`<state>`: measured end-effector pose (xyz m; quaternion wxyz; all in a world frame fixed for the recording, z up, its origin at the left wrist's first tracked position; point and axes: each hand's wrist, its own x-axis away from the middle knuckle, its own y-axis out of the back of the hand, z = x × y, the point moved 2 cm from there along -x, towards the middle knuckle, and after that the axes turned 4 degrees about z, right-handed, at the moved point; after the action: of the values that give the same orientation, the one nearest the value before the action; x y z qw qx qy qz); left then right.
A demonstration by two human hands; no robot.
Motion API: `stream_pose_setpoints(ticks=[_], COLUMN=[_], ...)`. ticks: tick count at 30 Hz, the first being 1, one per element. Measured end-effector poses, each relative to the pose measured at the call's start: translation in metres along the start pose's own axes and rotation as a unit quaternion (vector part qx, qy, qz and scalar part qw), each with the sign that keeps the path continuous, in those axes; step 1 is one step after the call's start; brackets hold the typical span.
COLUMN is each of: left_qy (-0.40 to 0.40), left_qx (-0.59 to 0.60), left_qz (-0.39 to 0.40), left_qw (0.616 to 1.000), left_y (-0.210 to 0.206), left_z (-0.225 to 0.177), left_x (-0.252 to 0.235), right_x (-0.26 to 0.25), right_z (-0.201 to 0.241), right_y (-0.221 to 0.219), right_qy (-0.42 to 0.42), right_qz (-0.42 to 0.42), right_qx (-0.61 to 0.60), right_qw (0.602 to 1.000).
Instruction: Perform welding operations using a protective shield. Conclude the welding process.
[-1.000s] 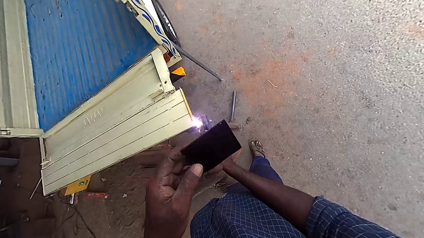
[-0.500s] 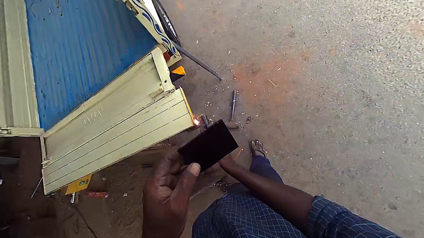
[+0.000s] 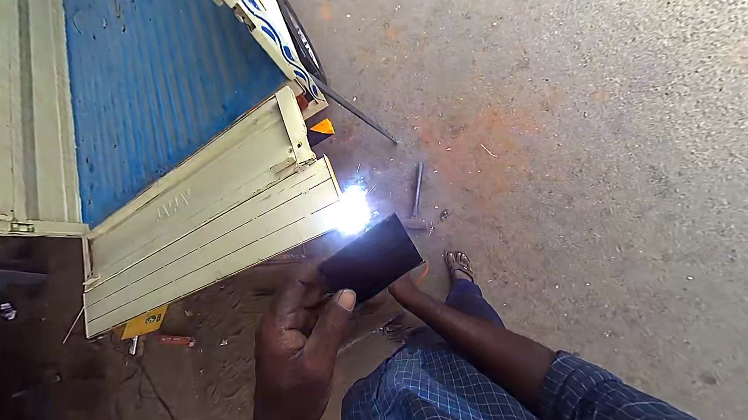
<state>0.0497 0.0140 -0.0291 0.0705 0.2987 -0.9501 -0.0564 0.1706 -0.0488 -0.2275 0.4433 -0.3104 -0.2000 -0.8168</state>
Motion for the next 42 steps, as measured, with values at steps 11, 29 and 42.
stream_pose_setpoints(ticks=[11,29,42], left_qy=[0.000,-0.003,-0.005], left_qx=[0.000,0.027,0.026], left_qz=[0.003,0.011,-0.010], left_qw=[1.000,1.000,1.000], left_y=[-0.001,-0.004,0.004], left_z=[0.002,0.001,0.003], left_x=[0.002,0.004,0.007], right_x=[-0.029,0.002,-0.086], right_z=[-0.036,-0.008,-0.103], right_y=[-0.017,-0.003,-0.060], right_qy=[0.013,0.010,0.151], right_qz=[0.010,0.007,-0.148], right_qx=[0.007,-0.002,0.204], right_qw=[1.000,1.000,0.956])
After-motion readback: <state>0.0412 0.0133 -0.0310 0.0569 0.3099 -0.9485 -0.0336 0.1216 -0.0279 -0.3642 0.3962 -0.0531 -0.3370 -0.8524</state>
